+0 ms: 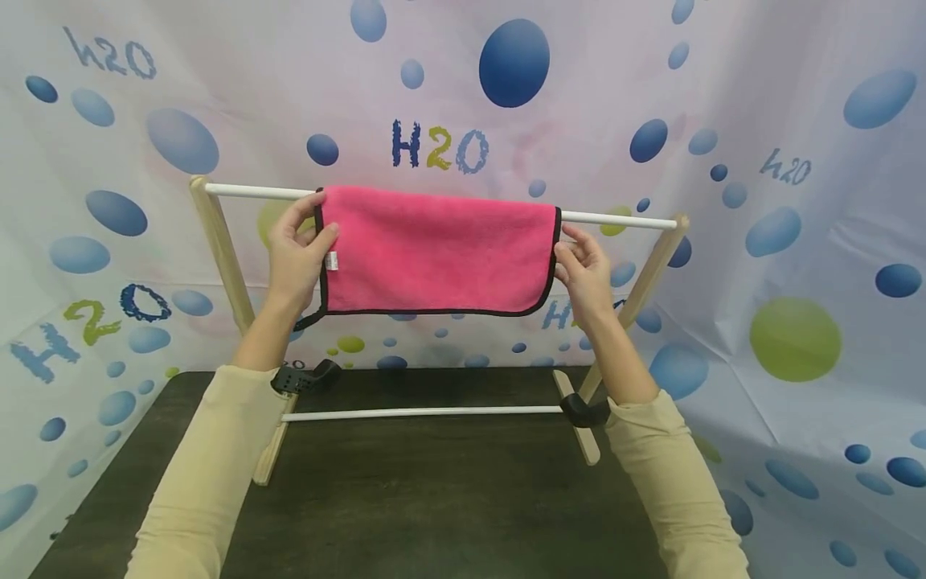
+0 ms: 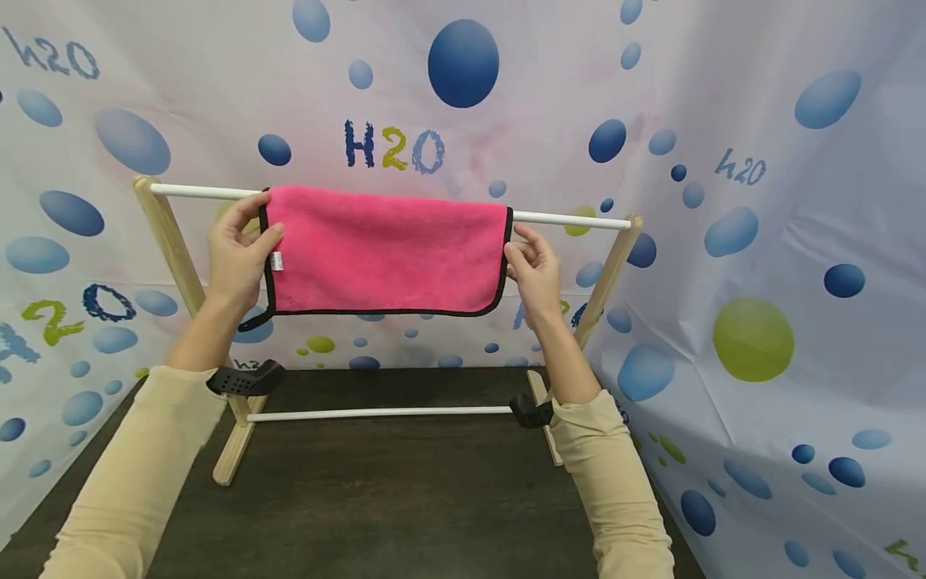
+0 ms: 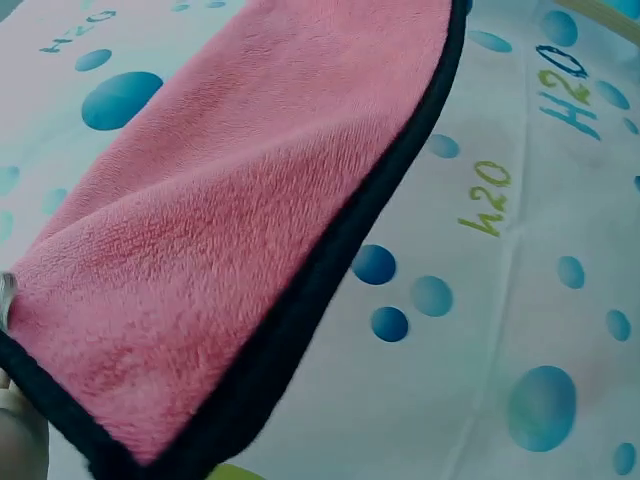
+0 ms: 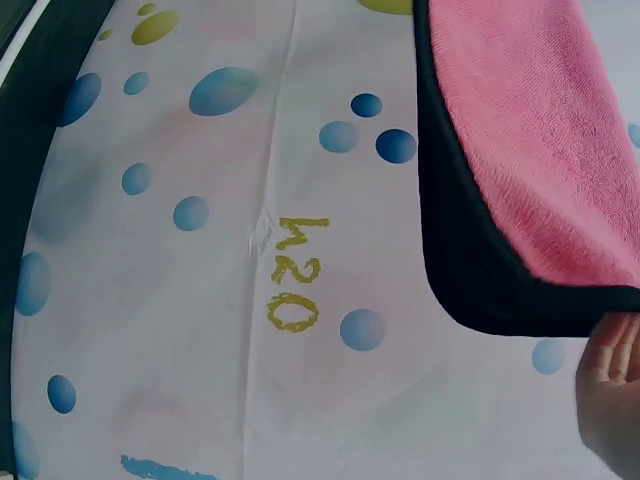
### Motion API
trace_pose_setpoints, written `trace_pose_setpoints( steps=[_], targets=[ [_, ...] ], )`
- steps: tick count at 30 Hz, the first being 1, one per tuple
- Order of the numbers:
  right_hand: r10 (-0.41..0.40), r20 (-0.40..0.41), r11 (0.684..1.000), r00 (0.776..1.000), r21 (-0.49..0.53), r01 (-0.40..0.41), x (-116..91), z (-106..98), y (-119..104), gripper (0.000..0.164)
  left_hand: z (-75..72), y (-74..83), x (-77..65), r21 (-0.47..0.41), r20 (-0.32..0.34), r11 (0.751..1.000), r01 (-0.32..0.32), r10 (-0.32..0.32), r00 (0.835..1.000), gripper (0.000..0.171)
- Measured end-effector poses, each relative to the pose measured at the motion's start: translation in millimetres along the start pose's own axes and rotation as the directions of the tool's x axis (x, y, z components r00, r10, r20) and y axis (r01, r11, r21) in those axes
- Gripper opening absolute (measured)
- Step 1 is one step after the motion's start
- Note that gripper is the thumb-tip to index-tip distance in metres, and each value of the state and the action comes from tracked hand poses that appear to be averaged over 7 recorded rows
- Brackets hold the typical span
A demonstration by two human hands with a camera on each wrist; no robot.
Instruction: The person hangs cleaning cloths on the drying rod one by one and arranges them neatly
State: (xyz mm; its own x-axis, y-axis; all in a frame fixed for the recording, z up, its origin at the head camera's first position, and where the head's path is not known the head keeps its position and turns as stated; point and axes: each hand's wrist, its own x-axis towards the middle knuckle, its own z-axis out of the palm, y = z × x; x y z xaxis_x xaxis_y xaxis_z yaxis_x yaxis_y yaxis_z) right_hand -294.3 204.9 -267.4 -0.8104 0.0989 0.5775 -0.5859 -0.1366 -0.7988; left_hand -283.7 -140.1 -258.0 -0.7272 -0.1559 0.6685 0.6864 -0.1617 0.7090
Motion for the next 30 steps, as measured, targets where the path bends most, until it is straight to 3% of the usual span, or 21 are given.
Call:
trace_pose_setpoints(
  steps=[5,12,17,22,26,30],
  targets=[
    [0.010,0.040,0.995,0.999,-0.099,-0.006,-1,3,3,0.037,-5.0,-8.4,-7.9,0.006,-0.024,1.000,0.008,-0.008,1.000,0.047],
    [-0.090,0.044,0.985,0.995,-0.141,0.095,1,4,2,0.034,-13.0,-11.7,-12.8,0.059,0.049,0.996,0.069,-0.071,0.996,0.049],
    [-0.023,0.040,0.999,0.999,-0.047,0.025,7,3,-7,0.032,-11.2,-2.7,-6.9,0.102,0.096,0.993,0.060,-0.069,0.993,0.050],
    [0.041,0.001,0.994,0.999,0.100,-0.041,16,3,-17,0.034,-1.4,12.0,9.9,0.154,0.062,0.986,0.063,-0.073,0.995,0.045],
    [0.062,-0.044,0.997,0.997,0.040,-0.060,18,2,-13,0.036,4.2,16.4,17.5,0.214,0.014,0.972,0.100,-0.105,0.994,0.041],
    [0.062,-0.059,0.997,0.996,-0.041,-0.064,16,0,-3,0.034,1.6,6.7,12.0,0.195,0.032,0.978,0.070,-0.078,0.996,0.045]
  ],
)
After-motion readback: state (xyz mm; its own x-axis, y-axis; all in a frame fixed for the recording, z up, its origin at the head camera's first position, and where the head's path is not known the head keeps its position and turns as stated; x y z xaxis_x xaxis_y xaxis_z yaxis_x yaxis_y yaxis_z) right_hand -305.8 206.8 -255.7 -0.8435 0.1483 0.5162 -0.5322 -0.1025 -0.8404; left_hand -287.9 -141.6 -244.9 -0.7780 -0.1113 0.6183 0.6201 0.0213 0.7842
